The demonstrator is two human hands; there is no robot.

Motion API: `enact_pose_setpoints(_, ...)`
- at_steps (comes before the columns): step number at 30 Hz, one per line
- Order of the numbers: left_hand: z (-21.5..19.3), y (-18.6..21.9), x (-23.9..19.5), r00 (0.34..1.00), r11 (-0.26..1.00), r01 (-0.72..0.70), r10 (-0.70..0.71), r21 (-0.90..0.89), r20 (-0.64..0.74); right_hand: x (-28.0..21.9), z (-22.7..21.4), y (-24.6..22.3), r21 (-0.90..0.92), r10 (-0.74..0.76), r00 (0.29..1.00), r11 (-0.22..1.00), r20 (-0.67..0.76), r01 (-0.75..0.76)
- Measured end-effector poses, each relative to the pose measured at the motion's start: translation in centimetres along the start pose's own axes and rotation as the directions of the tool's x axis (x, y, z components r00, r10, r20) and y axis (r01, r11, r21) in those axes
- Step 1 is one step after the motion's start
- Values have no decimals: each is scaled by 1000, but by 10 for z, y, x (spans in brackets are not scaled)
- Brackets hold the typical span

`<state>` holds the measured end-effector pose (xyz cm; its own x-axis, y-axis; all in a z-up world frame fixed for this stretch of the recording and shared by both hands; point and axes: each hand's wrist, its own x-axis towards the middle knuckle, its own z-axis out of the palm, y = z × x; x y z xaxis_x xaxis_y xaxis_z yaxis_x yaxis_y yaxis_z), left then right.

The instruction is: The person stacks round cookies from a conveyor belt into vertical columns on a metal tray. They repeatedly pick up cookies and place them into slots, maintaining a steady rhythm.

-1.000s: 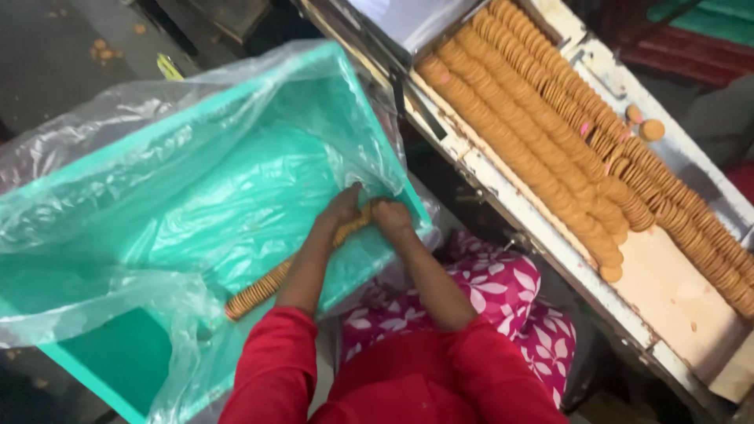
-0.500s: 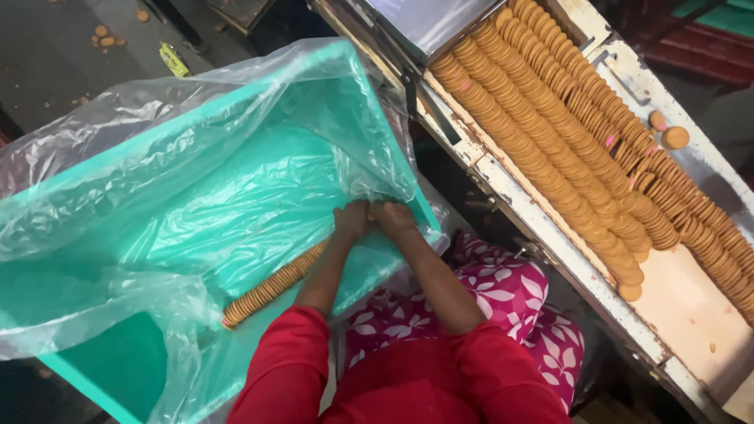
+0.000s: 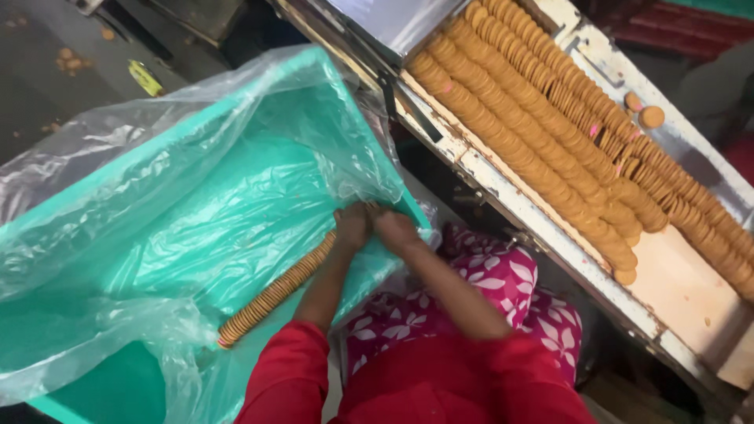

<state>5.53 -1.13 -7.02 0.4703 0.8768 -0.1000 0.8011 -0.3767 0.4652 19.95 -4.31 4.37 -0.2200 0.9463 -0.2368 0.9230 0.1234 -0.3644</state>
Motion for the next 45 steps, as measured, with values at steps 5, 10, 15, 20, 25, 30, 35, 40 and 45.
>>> enact_pose_setpoints(5,29,9,22,977,981,169,-179,94,116,-143,-104,16,363,-15,994,930,-105,53)
enact_pose_setpoints(10,13,-9,26,943,975,209,-182,-70,280,-244,-169,25,354,281,938,914,-202,-197)
enact_pose_setpoints(15,6,-15,28,928,902,237,-99,-362,360,-307,-166,28,393,504,847,823,-169,-411)
enact_pose_setpoints(20,12,10,14,986,981,21,-52,190,159,-340,-157,35,379,471,829,857,-300,-349)
enact_pose_setpoints(25,-12,19,31,927,951,77,-179,298,331,-392,-163,46,547,799,575,564,-174,-619)
enact_pose_setpoints(30,-24,34,30,882,918,208,-325,337,341,-420,-162,112,377,777,396,598,-490,-707)
enact_pose_setpoints(35,-54,63,21,960,953,98,-166,286,224,-400,-139,208,225,707,381,603,-596,-765)
enact_pose_setpoints(40,-152,137,-2,982,995,-71,57,75,178,-365,-142,247,419,740,364,638,-565,-647)
enact_pose_setpoints(45,-170,294,30,798,795,-600,603,91,-11,-325,-154,204,448,660,401,738,-635,-504)
